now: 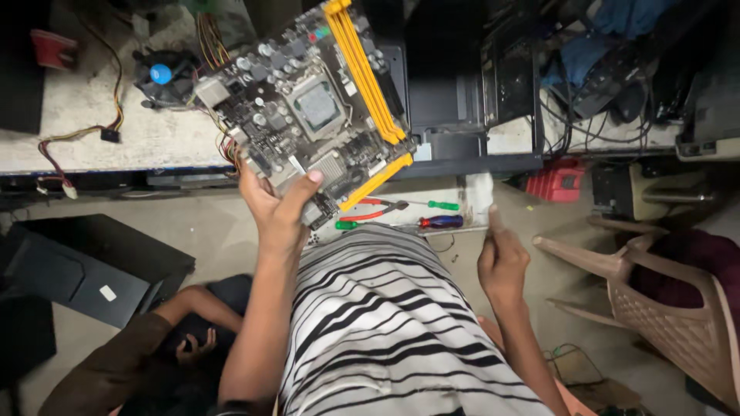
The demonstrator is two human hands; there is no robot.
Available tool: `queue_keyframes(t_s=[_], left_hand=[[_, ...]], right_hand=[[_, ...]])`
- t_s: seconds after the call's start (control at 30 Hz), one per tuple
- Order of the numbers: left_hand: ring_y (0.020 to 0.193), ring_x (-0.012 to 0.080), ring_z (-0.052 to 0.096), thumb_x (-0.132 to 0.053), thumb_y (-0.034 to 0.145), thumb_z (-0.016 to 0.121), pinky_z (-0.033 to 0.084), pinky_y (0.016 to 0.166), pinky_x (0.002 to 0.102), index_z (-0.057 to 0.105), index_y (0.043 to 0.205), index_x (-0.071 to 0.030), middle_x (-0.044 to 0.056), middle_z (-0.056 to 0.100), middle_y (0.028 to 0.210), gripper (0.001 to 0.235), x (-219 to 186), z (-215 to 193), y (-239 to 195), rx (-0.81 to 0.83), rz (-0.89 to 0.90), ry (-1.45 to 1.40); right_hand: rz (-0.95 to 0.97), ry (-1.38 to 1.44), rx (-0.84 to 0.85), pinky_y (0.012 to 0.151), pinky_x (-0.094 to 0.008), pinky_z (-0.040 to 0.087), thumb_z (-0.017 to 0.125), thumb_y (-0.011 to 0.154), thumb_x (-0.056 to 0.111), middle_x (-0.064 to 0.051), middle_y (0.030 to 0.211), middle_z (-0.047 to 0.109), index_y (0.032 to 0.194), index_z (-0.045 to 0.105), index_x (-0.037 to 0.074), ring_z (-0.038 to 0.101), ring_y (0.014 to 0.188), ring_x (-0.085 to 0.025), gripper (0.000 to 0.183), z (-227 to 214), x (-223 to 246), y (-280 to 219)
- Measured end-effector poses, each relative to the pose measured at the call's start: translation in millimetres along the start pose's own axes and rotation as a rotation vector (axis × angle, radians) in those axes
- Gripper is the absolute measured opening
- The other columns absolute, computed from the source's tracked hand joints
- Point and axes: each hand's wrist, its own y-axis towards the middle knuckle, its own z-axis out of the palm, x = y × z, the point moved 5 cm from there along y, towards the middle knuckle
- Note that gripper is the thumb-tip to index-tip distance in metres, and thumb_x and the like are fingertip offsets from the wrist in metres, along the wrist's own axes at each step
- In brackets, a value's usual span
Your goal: The person holds a computer motherboard and uses a toothbrush to scrub various components, including the yellow RAM slots, the CPU socket area, and the rear I/O ports. The person rotates the board to access different sections while continuing to brush the surface.
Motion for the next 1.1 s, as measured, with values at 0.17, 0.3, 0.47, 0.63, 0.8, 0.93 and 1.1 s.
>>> queue_keyframes(t_s=[0.17, 0.3, 0.47, 0.63, 0.8, 0.93, 1.1], left_hand=[[0.115, 0.019, 0.064, 0.005, 0.08, 0.079, 0.051, 0.106, 0.034, 0.055, 0.135, 0.001, 0.007, 0.065, 0.126, 0.06, 1, 6, 0, 0.065, 0.061, 0.165], [0.109, 0.0176, 0.065, 0.001, 0.078, 0.078, 0.052, 0.104, 0.033, 0.052, 0.136, 0.001, 0.008, 0.067, 0.121, 0.063, -5, 15, -5, 0.168, -0.045, 0.09], [0.11, 0.0159, 0.065, 0.001, 0.078, 0.077, 0.05, 0.104, 0.032, 0.052, 0.139, 0.001, 0.008, 0.067, 0.122, 0.067, -28, 29, -9, 0.344, -0.106, 0.115], [0.115, 0.0155, 0.063, 0.001, 0.075, 0.079, 0.05, 0.106, 0.032, 0.049, 0.143, 0.002, 0.007, 0.066, 0.124, 0.075, -43, 34, -16, 0.463, -0.252, 0.076], [0.122, 0.0148, 0.061, 0.001, 0.077, 0.08, 0.046, 0.111, 0.031, 0.047, 0.147, 0.003, 0.007, 0.065, 0.13, 0.078, -56, 38, -19, 0.601, -0.217, 0.158], [0.122, 0.0147, 0.06, 0.0, 0.077, 0.08, 0.045, 0.112, 0.031, 0.047, 0.148, 0.004, 0.008, 0.064, 0.131, 0.078, -63, 38, -12, 0.627, -0.197, 0.152], [0.123, 0.0156, 0.061, 0.0, 0.078, 0.078, 0.045, 0.113, 0.031, 0.049, 0.147, 0.005, 0.009, 0.065, 0.132, 0.075, -67, 40, -13, 0.649, -0.215, 0.136]], right_hand=[[0.086, 0.132, 0.107, 0.058, -0.037, 0.047, 0.057, 0.097, 0.004, -0.014, 0.069, 0.06, 0.13, 0.068, 0.002, 0.058, 0.058, -0.024, 0.035, 2, 12, 0], [0.09, 0.288, -0.005, 0.054, -0.031, 0.041, 0.06, 0.105, 0.01, -0.009, 0.065, 0.057, 0.109, 0.071, 0.0, 0.053, 0.056, -0.018, 0.015, -22, 39, 33], [-0.323, 0.165, 0.168, 0.059, -0.034, 0.045, 0.066, 0.102, 0.011, -0.012, 0.077, 0.063, 0.102, 0.067, -0.002, 0.059, 0.062, -0.019, 0.013, -59, 90, 92], [-0.585, -0.128, 0.329, 0.051, -0.037, 0.044, 0.07, 0.097, 0.011, -0.011, 0.072, 0.062, 0.095, 0.07, 0.0, 0.058, 0.055, -0.023, 0.012, -97, 129, 122], [-0.595, -0.341, 0.219, 0.051, -0.035, 0.044, 0.072, 0.103, 0.014, -0.009, 0.076, 0.062, 0.098, 0.071, -0.001, 0.056, 0.055, -0.021, 0.016, -123, 141, 130], [-0.704, -0.278, 0.343, 0.044, -0.035, 0.044, 0.071, 0.095, 0.015, -0.009, 0.071, 0.065, 0.09, 0.074, 0.001, 0.056, 0.049, -0.02, 0.015, -120, 154, 133], [-0.524, -0.293, 0.25, 0.043, -0.033, 0.042, 0.068, 0.099, 0.012, -0.009, 0.07, 0.065, 0.09, 0.074, -0.001, 0.055, 0.048, -0.017, 0.018, -126, 149, 138]])
